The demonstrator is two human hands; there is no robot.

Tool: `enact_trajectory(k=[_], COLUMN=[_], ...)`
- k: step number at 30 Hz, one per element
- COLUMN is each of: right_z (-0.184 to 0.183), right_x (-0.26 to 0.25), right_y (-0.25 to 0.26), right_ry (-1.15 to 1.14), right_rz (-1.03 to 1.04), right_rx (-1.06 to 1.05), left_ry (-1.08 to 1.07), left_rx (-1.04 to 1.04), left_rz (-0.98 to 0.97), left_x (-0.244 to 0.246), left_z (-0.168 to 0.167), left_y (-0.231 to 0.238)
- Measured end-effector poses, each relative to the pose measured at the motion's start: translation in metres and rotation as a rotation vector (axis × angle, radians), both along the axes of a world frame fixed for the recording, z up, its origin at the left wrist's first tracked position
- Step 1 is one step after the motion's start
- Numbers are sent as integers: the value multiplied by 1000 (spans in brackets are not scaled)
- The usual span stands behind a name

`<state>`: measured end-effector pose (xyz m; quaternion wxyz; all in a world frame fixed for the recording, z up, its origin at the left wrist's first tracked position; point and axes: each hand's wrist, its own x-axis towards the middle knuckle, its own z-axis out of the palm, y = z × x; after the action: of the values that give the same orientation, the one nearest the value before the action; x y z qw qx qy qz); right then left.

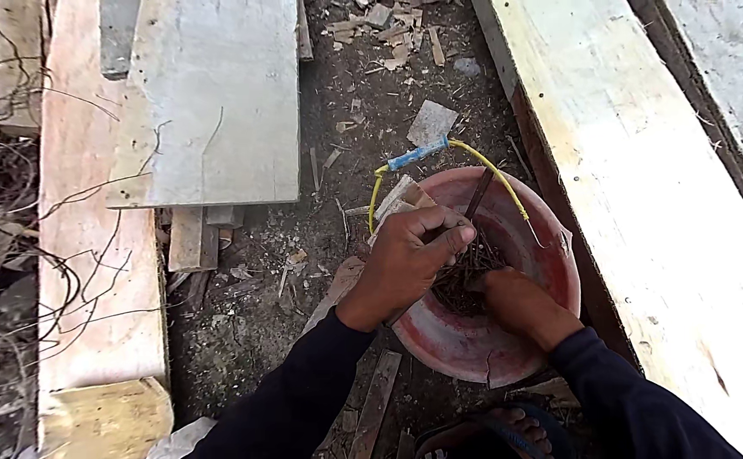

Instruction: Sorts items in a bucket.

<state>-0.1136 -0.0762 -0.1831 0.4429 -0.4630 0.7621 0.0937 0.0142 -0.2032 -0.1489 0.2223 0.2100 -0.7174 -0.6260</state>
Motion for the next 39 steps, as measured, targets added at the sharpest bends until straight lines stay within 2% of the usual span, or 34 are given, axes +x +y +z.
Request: enact_trajectory(k=[4,8,13,22,24,27,33,39], right_z=[0,0,-9,-7,-8,-11,-8,-7], right_x=[2,-9,-6,1,-4,-10,5,6], right_y=[-4,-4,-3,-4,-2,2,-3,-3], right_ry=[25,-88,34,97,63,7,104,103], right_rz=[60,159,3,10,10,76,267,317], right_rx=[116,84,-24,32,-18,-36,60,59], left_ry=[-3,-34,-32,-82,-71,-63,-50,-68], left_rx=[-26,-47,-27,-63,-63,-67,-71,-71], left_rz=[-10,-22,-36,-30,-47,-63,-55,-56], left_x=[-2,-1,0,1,1,2,1,2], left_z=[0,0,-3,-5,-5,-6,-9,-8], left_y=[-2,-3,-4,-4,-5,-5,-5,-5])
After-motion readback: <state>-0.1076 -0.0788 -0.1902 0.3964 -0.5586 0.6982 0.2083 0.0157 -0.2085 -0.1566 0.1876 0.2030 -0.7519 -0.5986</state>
